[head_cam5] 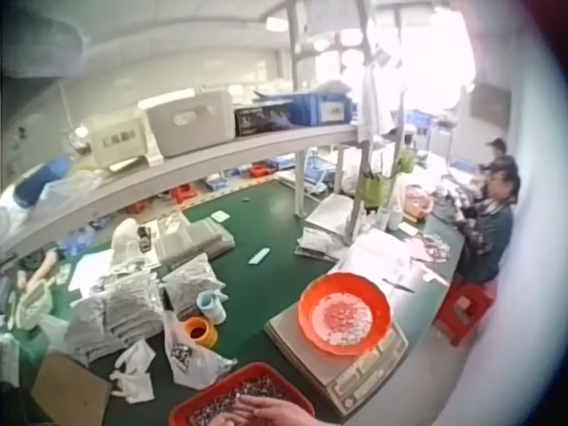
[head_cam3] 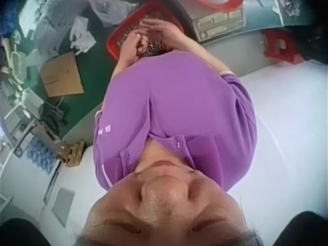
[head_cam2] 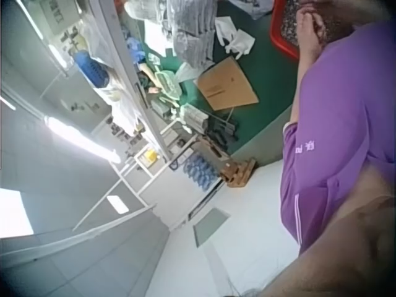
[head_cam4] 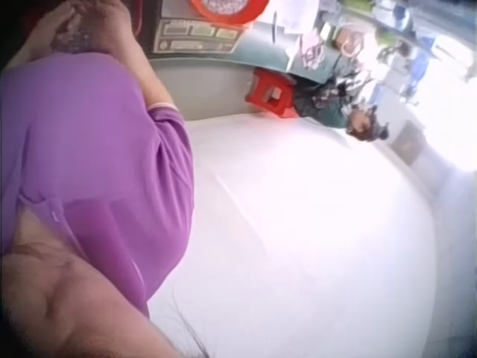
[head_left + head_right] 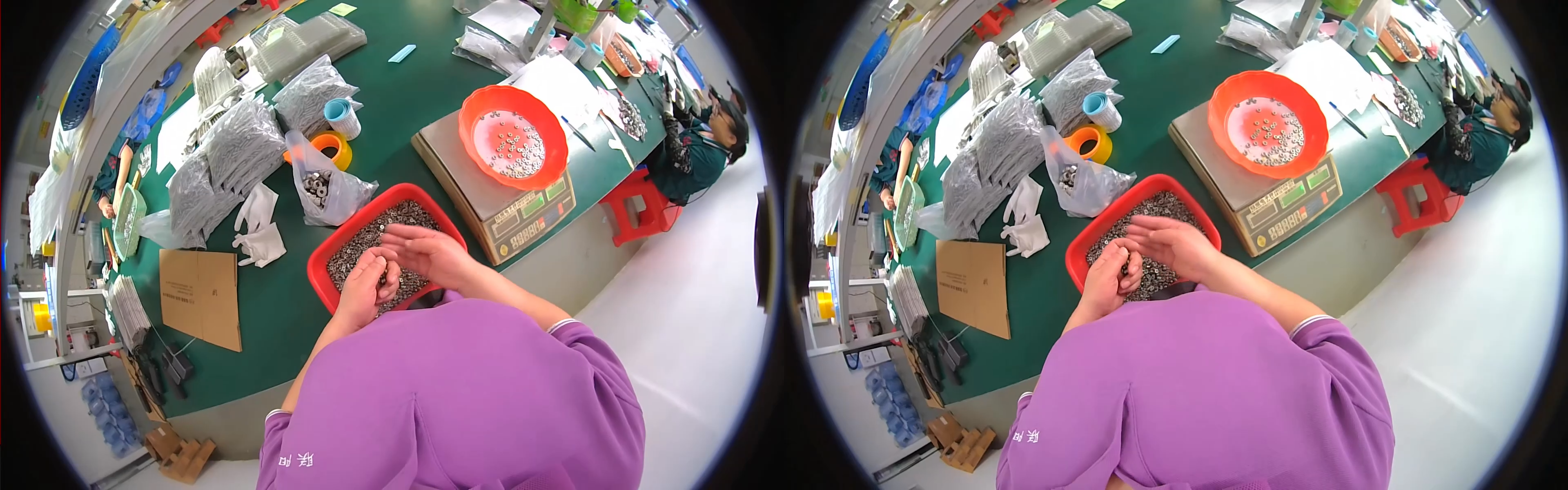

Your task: Weighing and sorting small metal components into trays using a digital scale.

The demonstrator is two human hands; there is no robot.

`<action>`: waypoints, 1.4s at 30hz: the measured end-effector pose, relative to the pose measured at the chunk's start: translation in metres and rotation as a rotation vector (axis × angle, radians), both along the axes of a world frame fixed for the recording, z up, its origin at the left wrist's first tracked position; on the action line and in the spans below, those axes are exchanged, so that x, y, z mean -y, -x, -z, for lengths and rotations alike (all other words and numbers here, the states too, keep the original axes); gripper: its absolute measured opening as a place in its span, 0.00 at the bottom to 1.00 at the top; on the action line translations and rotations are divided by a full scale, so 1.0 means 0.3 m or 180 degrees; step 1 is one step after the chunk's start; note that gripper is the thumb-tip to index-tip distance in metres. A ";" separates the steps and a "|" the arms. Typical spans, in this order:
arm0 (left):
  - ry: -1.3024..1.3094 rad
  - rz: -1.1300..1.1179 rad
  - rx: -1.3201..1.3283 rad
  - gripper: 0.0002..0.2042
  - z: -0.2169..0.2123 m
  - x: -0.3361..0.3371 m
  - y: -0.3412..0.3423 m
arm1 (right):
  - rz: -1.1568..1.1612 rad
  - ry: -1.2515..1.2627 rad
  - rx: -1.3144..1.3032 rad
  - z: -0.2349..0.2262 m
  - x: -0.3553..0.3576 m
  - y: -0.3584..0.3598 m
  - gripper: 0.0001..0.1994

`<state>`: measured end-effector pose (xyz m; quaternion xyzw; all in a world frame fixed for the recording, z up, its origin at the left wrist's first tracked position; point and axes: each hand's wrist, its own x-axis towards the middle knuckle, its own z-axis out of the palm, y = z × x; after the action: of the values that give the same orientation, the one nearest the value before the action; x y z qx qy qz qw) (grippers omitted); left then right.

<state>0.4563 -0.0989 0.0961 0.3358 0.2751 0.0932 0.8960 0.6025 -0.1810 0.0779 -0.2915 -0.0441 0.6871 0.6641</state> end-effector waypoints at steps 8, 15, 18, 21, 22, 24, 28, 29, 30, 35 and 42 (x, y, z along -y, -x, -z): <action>0.0455 -0.0201 -0.0199 0.11 -0.012 -0.011 0.001 | 0.1242 0.0837 0.3629 -0.119 0.055 -0.452 0.14; 0.0145 0.0066 -0.0192 0.12 -0.002 -0.013 -0.004 | 0.1879 0.0689 0.5674 -0.137 0.038 -0.424 0.12; -0.0043 0.0194 -0.0178 0.13 0.000 -0.012 -0.007 | 0.1074 0.0388 0.2959 -0.065 0.003 -0.230 0.12; -0.0200 0.0289 -0.0187 0.15 -0.016 0.000 -0.017 | -0.0143 0.0278 0.0404 0.003 -0.015 -0.046 0.26; -0.0223 0.0270 -0.0221 0.17 -0.021 0.005 -0.023 | -0.0293 0.0151 -0.0008 0.027 -0.018 -0.007 0.26; -0.0253 0.0291 -0.0286 0.18 -0.013 0.007 -0.019 | -0.0371 0.0077 -0.0416 0.042 -0.013 0.045 0.27; -0.0364 0.0344 -0.0331 0.20 -0.015 0.007 -0.011 | -0.0367 0.0029 -0.0530 0.048 -0.011 0.059 0.27; -0.0363 0.0349 -0.0327 0.20 -0.011 0.007 -0.011 | -0.0357 0.0054 -0.0518 0.049 -0.012 0.060 0.27; -0.0360 0.0333 -0.0299 0.20 -0.004 0.007 -0.010 | -0.0346 0.0079 -0.0505 0.051 -0.012 0.060 0.27; -0.0192 0.0231 -0.0157 0.19 -0.008 -0.004 -0.002 | -0.0035 0.0096 -0.0210 0.046 -0.012 0.015 0.20; 0.0406 0.0168 0.0023 0.15 -0.025 -0.031 0.013 | 0.1323 0.0819 0.4077 -0.115 0.040 -0.425 0.14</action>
<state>0.4524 -0.0897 0.1035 0.2848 0.2683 0.0531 0.9187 0.7299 -0.1929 0.1125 -0.7194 -0.2893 0.2374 0.5852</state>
